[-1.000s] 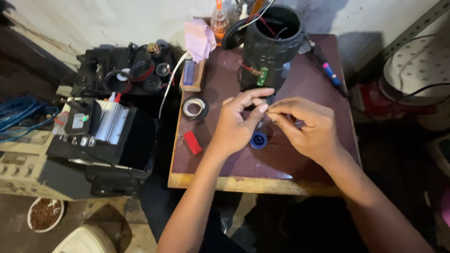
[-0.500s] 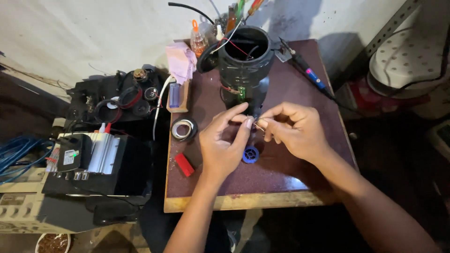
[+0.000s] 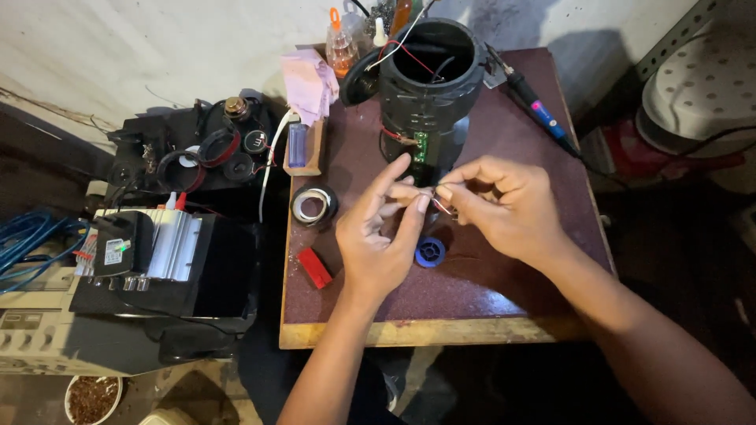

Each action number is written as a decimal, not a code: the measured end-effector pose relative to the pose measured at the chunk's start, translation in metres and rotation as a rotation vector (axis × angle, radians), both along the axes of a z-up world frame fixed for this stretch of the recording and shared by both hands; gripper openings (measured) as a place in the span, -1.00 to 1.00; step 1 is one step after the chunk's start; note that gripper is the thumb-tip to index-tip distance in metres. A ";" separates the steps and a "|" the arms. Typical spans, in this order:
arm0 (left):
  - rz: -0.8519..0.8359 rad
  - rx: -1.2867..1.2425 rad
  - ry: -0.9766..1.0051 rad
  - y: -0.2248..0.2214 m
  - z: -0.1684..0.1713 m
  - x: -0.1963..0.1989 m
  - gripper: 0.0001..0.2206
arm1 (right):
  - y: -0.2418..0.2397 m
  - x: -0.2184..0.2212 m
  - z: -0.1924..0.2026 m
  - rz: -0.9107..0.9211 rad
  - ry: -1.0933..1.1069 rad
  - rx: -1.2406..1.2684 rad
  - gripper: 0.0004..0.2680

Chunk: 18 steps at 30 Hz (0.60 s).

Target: Repairing an electronic device by stripping wires, twisting them together, and soldering connections.

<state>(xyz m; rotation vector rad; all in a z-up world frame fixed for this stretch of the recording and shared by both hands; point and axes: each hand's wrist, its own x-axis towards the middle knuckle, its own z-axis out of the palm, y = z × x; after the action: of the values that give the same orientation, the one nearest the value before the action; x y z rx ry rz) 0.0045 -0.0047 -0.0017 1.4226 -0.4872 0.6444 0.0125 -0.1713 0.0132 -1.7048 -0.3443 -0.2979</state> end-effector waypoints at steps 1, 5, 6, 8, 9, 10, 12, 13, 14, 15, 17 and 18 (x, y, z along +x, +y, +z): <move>0.000 0.000 0.002 0.001 0.001 -0.002 -0.62 | -0.001 0.001 -0.001 0.000 0.002 0.000 -0.93; 0.027 0.076 -0.044 -0.001 0.004 -0.003 -0.61 | -0.005 0.004 0.004 0.012 0.015 0.006 -0.92; 0.040 0.092 -0.057 -0.001 0.004 -0.003 -0.60 | -0.005 0.004 0.008 0.015 0.029 0.008 -0.91; 0.070 0.118 -0.069 0.002 0.005 -0.002 -0.58 | -0.003 0.001 0.010 0.030 0.050 0.020 -0.91; 0.097 0.144 -0.080 0.003 0.005 -0.001 -0.56 | -0.001 0.000 0.012 0.043 0.071 0.032 -0.91; 0.099 0.144 -0.080 0.004 0.006 -0.001 -0.56 | -0.001 0.001 0.011 0.045 0.071 0.031 -0.91; 0.126 0.158 -0.093 0.005 0.006 -0.001 -0.57 | -0.002 0.002 0.009 0.045 0.110 0.018 -0.90; 0.128 0.158 -0.094 0.005 0.006 -0.002 -0.57 | -0.003 0.001 0.014 0.047 0.109 0.017 -0.90; 0.135 0.167 -0.094 0.006 0.006 -0.002 -0.57 | -0.005 0.002 0.019 -0.002 0.080 -0.031 -0.88; 0.141 0.176 -0.093 0.006 0.005 -0.003 -0.56 | -0.007 0.002 0.024 -0.050 0.050 -0.080 -0.87; 0.148 0.183 -0.100 0.005 0.004 -0.002 -0.54 | -0.007 -0.006 0.037 -0.089 -0.089 -0.209 -0.87; 0.153 0.192 -0.106 0.004 0.004 -0.002 -0.52 | -0.008 -0.011 0.044 -0.129 -0.228 -0.338 -0.87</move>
<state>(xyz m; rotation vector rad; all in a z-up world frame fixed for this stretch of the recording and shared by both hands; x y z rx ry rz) 0.0024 -0.0003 0.0023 1.6243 -0.5384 0.8157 0.0015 -0.1795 0.0574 -2.0343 -0.4737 -0.5566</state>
